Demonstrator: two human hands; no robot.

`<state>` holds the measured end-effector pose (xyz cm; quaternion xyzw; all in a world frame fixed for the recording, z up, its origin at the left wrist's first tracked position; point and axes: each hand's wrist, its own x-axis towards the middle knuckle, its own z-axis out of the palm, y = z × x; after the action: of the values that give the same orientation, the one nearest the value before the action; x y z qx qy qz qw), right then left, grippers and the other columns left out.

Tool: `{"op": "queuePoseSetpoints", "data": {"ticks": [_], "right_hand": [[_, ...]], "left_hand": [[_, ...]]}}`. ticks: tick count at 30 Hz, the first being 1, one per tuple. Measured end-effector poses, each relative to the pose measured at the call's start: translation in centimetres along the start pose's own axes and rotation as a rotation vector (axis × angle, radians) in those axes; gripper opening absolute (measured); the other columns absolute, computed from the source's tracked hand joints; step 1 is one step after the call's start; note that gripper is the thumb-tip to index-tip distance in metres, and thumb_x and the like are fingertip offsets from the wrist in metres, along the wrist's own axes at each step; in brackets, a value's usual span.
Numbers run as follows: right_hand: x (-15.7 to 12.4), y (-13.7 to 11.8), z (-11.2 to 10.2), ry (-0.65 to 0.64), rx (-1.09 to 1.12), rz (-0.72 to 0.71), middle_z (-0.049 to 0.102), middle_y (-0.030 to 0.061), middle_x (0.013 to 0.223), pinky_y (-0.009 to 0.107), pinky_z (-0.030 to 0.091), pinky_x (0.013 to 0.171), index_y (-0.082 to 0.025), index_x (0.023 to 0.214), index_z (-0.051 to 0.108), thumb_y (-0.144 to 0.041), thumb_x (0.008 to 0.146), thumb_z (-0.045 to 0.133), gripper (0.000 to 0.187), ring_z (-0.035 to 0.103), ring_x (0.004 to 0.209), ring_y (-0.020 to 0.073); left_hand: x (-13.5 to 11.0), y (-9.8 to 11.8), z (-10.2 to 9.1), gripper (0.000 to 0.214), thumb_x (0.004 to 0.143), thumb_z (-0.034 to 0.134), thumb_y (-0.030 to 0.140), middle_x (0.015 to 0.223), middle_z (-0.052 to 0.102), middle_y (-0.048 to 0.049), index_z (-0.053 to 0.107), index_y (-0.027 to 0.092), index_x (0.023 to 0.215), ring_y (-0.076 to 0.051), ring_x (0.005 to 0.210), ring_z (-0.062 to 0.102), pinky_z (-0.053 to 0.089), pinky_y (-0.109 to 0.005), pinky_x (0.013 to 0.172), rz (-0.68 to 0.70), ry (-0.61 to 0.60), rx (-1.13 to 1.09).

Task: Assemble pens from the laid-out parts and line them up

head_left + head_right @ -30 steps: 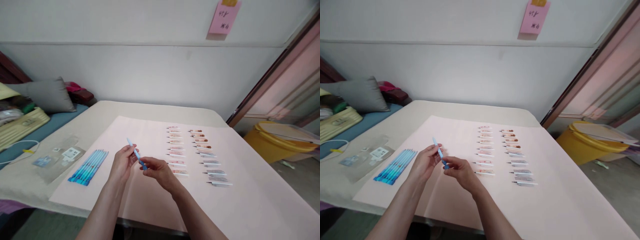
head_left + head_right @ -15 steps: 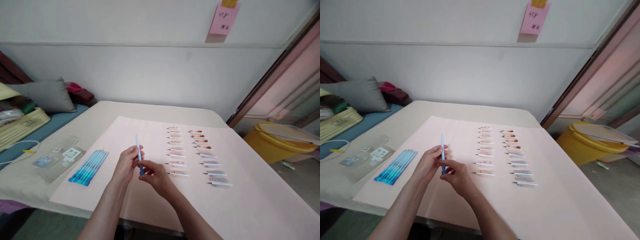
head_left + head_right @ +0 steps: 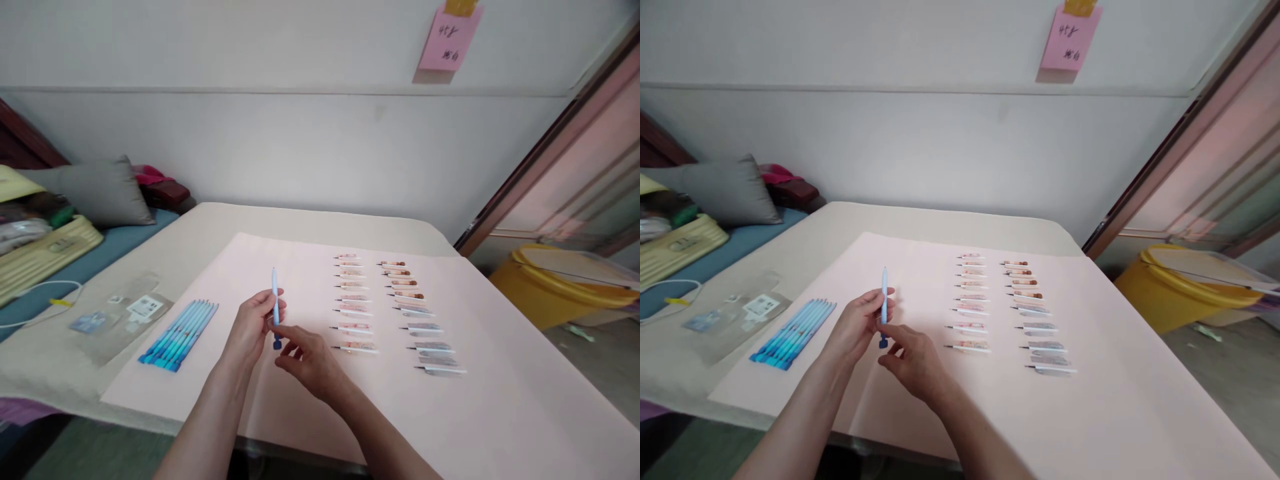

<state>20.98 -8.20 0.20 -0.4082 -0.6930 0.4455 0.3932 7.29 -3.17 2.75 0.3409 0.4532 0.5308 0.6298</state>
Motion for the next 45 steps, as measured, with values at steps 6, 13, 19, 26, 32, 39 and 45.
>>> {"op": "queuePoseSetpoints", "data": {"ticks": [6, 13, 19, 26, 32, 39, 45], "right_hand": [[0.2, 1.0, 0.0, 0.128, -0.029, 0.037, 0.066, 0.0007, 0.099, 0.029, 0.047, 0.066, -0.030, 0.113, 0.061, -0.018, 0.075, 0.058, 0.040, 0.059, 0.069, 0.0143], [0.4, 1.6, -0.8, 0.196, 0.024, 0.101, 0.067, 0.0040, 0.093, 0.031, 0.049, 0.063, -0.025, 0.109, 0.063, -0.025, 0.078, 0.055, 0.032, 0.060, 0.063, 0.0151], [0.5, 1.8, -1.4, 0.220, 0.086, 0.105, 0.067, 0.0049, 0.090, 0.032, 0.051, 0.063, -0.022, 0.104, 0.064, -0.028, 0.079, 0.055, 0.028, 0.062, 0.064, 0.0163], [0.6, 1.3, -2.2, 0.262, 0.118, 0.121, 0.067, 0.0054, 0.087, 0.033, 0.051, 0.065, -0.021, 0.100, 0.065, -0.029, 0.079, 0.055, 0.025, 0.063, 0.065, 0.0177], [0.7, 1.1, -2.3, 0.282, 0.144, 0.132, 0.068, 0.0046, 0.083, 0.033, 0.051, 0.062, -0.021, 0.095, 0.067, -0.033, 0.077, 0.058, 0.023, 0.063, 0.062, 0.0178], [0.7, 1.2, -2.3, 0.263, 0.125, 0.123, 0.067, 0.0033, 0.080, 0.031, 0.050, 0.062, -0.021, 0.094, 0.066, -0.032, 0.079, 0.057, 0.021, 0.063, 0.063, 0.0173], [0.4, 1.1, -3.6, 0.312, 0.118, 0.125, 0.065, 0.0025, 0.075, 0.029, 0.048, 0.058, -0.020, 0.091, 0.067, -0.035, 0.080, 0.057, 0.020, 0.063, 0.062, 0.0173]], "left_hand": [[1.0, -0.8, -1.0, 0.017, 0.072, 0.058, 0.028, 0.066, 0.061, -0.0029, 0.061, 0.017, 0.084, -0.014, 0.057, 0.054, 0.042, -0.025, 0.056, 0.077, 0.155, 0.648], [1.8, 0.1, -5.2, 0.005, 0.071, 0.054, 0.018, 0.077, 0.065, -0.0119, 0.059, 0.020, 0.070, -0.027, 0.081, 0.059, 0.039, -0.036, 0.069, 0.025, 0.442, 1.293], [1.3, 1.4, -9.4, 0.022, 0.078, 0.043, 0.019, 0.099, 0.062, -0.0238, 0.061, 0.013, 0.087, -0.034, 0.096, 0.057, 0.040, -0.041, 0.074, -0.096, 0.585, 1.561], [1.4, 0.9, -10.5, 0.025, 0.077, 0.044, 0.022, 0.096, 0.063, -0.0227, 0.062, 0.011, 0.091, -0.035, 0.095, 0.058, 0.041, -0.040, 0.071, -0.161, 0.589, 1.678], [1.6, 1.3, -10.9, 0.029, 0.077, 0.043, 0.022, 0.099, 0.063, -0.0241, 0.063, 0.009, 0.094, -0.037, 0.093, 0.059, 0.042, -0.041, 0.068, -0.174, 0.611, 1.705], [1.3, 1.5, -10.1, 0.031, 0.080, 0.040, 0.025, 0.099, 0.062, -0.0238, 0.061, 0.010, 0.096, -0.035, 0.093, 0.058, 0.041, -0.039, 0.070, -0.132, 0.597, 1.738], [1.8, 0.7, -6.8, 0.029, 0.085, 0.036, 0.027, 0.096, 0.063, -0.0182, 0.060, 0.014, 0.092, -0.030, 0.091, 0.058, 0.039, -0.037, 0.070, -0.022, 0.417, 1.789]]}}
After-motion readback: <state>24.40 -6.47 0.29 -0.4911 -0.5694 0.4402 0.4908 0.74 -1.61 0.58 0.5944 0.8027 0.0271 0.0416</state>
